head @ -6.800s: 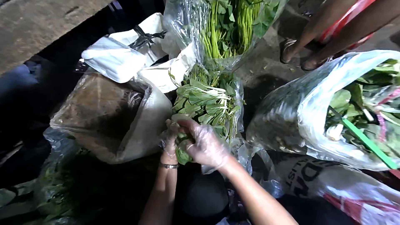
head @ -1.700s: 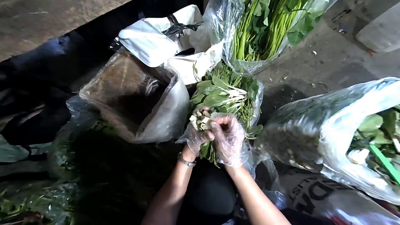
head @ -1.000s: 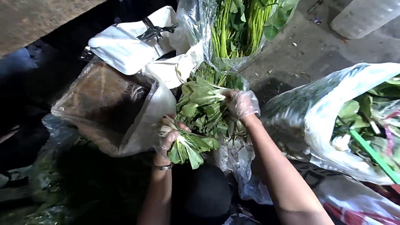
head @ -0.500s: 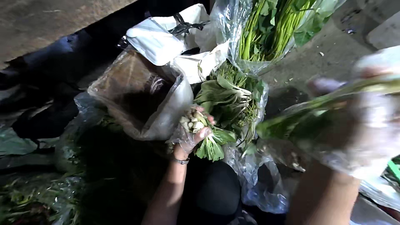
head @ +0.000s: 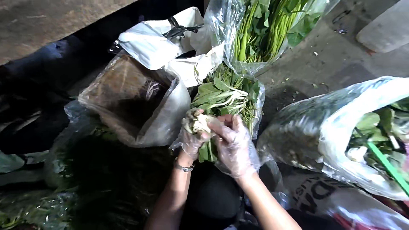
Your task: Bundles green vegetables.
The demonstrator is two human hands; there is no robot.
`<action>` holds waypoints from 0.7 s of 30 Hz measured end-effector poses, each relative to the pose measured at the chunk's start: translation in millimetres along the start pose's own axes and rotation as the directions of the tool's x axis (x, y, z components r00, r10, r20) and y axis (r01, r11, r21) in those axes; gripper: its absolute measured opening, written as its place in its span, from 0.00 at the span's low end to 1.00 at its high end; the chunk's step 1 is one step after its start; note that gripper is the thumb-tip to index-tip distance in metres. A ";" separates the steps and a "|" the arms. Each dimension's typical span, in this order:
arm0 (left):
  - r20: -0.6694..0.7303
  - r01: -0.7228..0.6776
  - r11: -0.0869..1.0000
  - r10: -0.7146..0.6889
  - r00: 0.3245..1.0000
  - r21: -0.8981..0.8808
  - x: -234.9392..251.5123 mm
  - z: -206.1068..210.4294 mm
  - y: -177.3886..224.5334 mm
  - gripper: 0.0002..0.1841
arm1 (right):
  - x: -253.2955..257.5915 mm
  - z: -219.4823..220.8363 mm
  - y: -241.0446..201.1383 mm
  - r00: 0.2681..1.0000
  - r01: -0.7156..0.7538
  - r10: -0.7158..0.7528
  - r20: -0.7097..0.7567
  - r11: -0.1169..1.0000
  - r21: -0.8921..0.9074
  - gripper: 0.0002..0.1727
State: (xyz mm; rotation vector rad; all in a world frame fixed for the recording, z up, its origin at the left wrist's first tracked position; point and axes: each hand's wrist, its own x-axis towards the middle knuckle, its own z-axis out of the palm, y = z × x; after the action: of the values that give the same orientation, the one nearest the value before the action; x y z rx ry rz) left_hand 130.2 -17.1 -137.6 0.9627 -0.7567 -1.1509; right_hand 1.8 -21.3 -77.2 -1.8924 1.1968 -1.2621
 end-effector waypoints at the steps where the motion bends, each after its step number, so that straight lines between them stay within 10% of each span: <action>1: 0.021 0.020 1.000 -0.020 1.000 -0.006 -0.2 -4.1 0.6 0.59 | -1.8 4.9 -0.3 1.000 0.021 -0.021 -0.006 0.999 -0.050 0.14; 5: 0.050 0.098 0.982 -0.091 0.995 -0.159 0.6 -18.3 10.6 0.40 | -6.9 21.3 -10.7 0.990 0.106 -0.100 0.099 0.993 -0.057 0.15; 10: -0.079 -0.033 0.993 0.023 0.997 -0.118 1.1 -36.7 8.2 0.01 | 37.2 -2.3 -2.3 0.839 -0.230 0.101 0.534 0.957 0.180 0.21; 15: 0.226 -0.137 0.963 0.190 0.955 -0.230 18.2 -58.4 13.4 0.23 | 97.8 -46.4 88.3 0.900 -0.265 0.375 0.223 0.875 -0.404 0.13; 21: 0.251 -0.141 0.964 0.197 0.948 -0.224 19.5 -80.4 10.7 0.23 | 86.1 -55.6 122.4 0.722 -0.076 0.541 0.431 0.682 -0.728 0.27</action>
State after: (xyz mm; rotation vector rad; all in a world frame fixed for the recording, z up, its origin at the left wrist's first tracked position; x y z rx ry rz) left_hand 210.4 -16.4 -160.6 0.5624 -0.9037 -1.1954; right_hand -80.5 -151.3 -119.6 -2.1537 1.6194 0.1020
